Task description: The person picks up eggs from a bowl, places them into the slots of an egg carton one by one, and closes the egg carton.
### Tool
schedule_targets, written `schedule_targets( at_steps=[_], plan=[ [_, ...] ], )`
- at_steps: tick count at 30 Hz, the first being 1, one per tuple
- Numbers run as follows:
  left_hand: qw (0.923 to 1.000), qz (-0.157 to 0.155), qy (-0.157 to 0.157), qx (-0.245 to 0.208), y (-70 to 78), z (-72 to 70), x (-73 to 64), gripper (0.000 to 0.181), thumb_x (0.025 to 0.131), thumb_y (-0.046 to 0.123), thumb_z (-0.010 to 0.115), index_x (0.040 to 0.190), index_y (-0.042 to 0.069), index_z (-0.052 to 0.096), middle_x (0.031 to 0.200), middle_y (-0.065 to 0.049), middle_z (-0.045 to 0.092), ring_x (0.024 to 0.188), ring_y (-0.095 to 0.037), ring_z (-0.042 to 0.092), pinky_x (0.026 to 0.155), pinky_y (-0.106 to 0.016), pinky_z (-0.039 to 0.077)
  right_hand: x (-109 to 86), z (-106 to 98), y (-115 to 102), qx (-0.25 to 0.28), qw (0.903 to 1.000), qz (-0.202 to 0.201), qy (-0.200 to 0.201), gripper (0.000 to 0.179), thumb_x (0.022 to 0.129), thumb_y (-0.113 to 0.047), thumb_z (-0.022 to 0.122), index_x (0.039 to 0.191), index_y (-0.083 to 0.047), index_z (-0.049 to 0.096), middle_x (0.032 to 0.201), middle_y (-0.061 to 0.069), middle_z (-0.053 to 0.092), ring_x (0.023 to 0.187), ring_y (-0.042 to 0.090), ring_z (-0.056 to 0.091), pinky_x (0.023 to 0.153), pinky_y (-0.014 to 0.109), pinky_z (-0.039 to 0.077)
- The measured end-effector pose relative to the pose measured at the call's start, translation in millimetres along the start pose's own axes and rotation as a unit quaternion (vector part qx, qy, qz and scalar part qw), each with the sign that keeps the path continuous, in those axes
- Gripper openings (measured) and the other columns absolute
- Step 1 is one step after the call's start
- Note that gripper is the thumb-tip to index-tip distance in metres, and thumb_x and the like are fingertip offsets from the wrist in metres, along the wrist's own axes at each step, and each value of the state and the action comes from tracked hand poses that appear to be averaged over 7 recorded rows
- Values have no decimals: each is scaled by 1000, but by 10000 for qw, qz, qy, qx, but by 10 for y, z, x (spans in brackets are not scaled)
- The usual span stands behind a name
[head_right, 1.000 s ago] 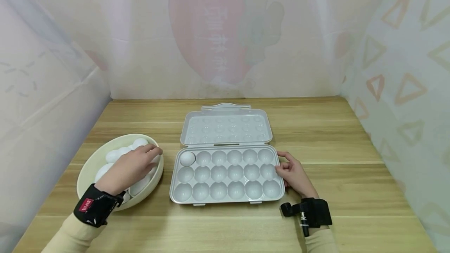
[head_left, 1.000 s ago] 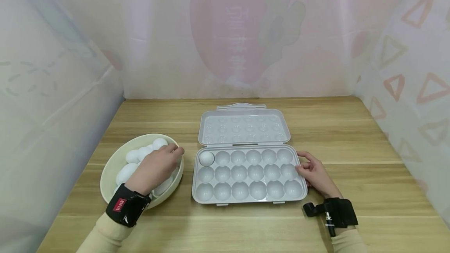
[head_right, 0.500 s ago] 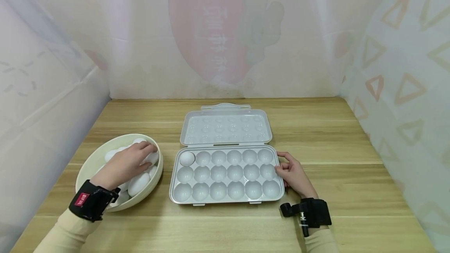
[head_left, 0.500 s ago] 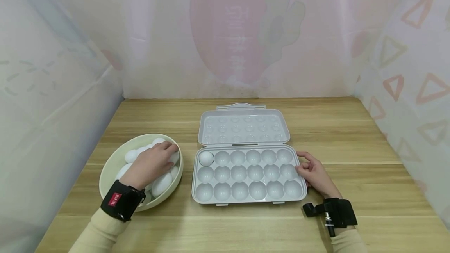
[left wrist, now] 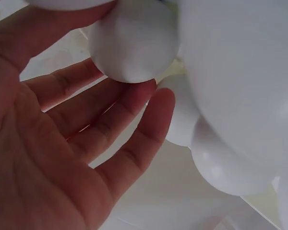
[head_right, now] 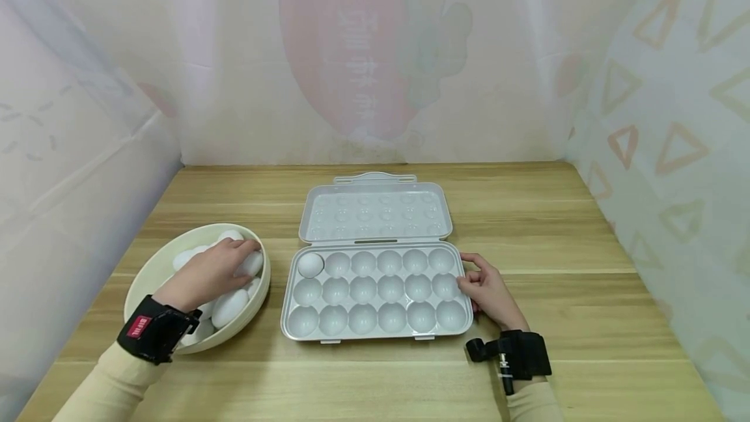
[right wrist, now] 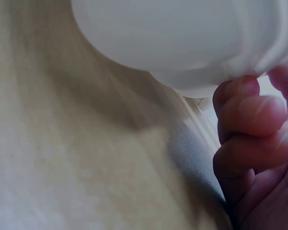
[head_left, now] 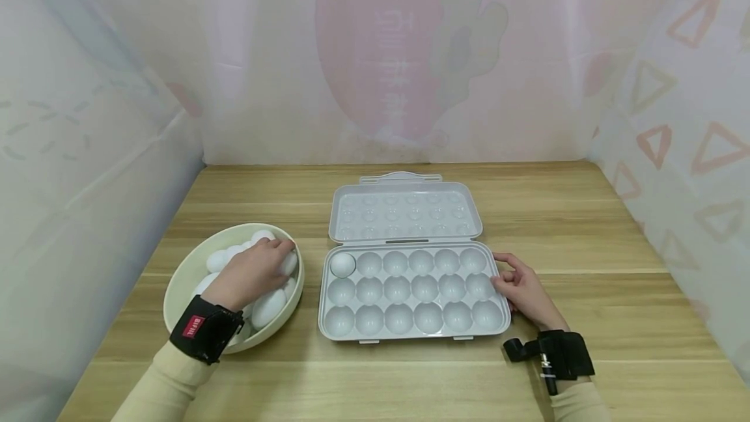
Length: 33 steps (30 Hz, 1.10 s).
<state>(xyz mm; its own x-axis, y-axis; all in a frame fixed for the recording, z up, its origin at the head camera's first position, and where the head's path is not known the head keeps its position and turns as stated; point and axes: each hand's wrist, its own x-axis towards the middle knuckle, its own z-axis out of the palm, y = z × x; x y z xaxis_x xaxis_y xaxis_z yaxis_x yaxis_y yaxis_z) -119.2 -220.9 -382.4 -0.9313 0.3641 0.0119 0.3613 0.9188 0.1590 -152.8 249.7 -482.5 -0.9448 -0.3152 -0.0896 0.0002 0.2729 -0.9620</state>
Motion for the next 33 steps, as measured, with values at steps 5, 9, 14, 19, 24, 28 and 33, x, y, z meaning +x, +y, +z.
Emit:
schedule_targets(
  at_steps=[5, 9, 14, 19, 24, 28, 33],
  plan=[
    [9999, 114, -57, -28, -10, -4, -11, 37, 69, 7, 70, 102, 3, 53, 93, -14, 59, 83, -33, 55, 61, -46, 50, -2, 0, -7, 10, 10000, 21, -3, 47, 89, -6, 55, 132, -2, 36, 66, 1, 58, 41, 7, 45, 34, 20, 39],
    [9998, 89, -151, -55, 1, -29, -19, 45, 69, 6, 71, 110, 1, 53, 99, -17, 57, 87, -32, 54, 63, -46, 51, -4, -3, -12, -3, 10000, 16, 13, 47, 89, -7, 55, 132, -2, 37, 66, 1, 58, 40, 7, 45, 34, 20, 40],
    [9998, 57, -166, -25, 9, -60, -33, 50, 69, 8, 72, 115, 3, 53, 102, -16, 53, 88, -30, 52, 59, -43, 51, -4, -7, -10, 30, 10000, -12, -6, 47, 89, -7, 55, 133, -2, 37, 66, 1, 58, 41, 7, 45, 34, 20, 40],
    [9999, 119, -104, -52, 4, -71, -35, 48, 69, 8, 72, 114, 4, 54, 100, -15, 51, 85, -29, 51, 55, -40, 49, -1, -5, -7, 56, 10000, -37, -19, 47, 89, -7, 55, 132, -2, 36, 66, 1, 58, 41, 7, 45, 34, 20, 40],
    [9998, 173, -13, -80, 9, -85, -22, 43, 69, 7, 72, 109, 3, 55, 95, -13, 47, 83, -28, 50, 55, -39, 49, -1, -3, -8, 23, 10000, -42, 8, 47, 89, -7, 55, 132, -2, 37, 66, 1, 58, 41, 7, 45, 34, 20, 39],
    [9994, 271, 190, -107, 16, -87, -9, 42, 68, 4, 71, 106, 3, 54, 93, -12, 47, 80, -26, 51, 56, -38, 49, 0, 1, -11, 32, 10000, -37, 2, 47, 89, -6, 55, 132, -2, 37, 66, 1, 58, 41, 7, 45, 34, 20, 39],
    [9979, 423, 452, -177, 46, -88, 7, 40, 68, 3, 72, 104, 5, 53, 91, -9, 45, 73, -22, 48, 56, -33, 46, 2, 9, -15, 80, 10000, -33, -14, 46, 89, -6, 55, 132, -1, 37, 66, 0, 58, 41, 7, 44, 34, 19, 39]
  ],
)
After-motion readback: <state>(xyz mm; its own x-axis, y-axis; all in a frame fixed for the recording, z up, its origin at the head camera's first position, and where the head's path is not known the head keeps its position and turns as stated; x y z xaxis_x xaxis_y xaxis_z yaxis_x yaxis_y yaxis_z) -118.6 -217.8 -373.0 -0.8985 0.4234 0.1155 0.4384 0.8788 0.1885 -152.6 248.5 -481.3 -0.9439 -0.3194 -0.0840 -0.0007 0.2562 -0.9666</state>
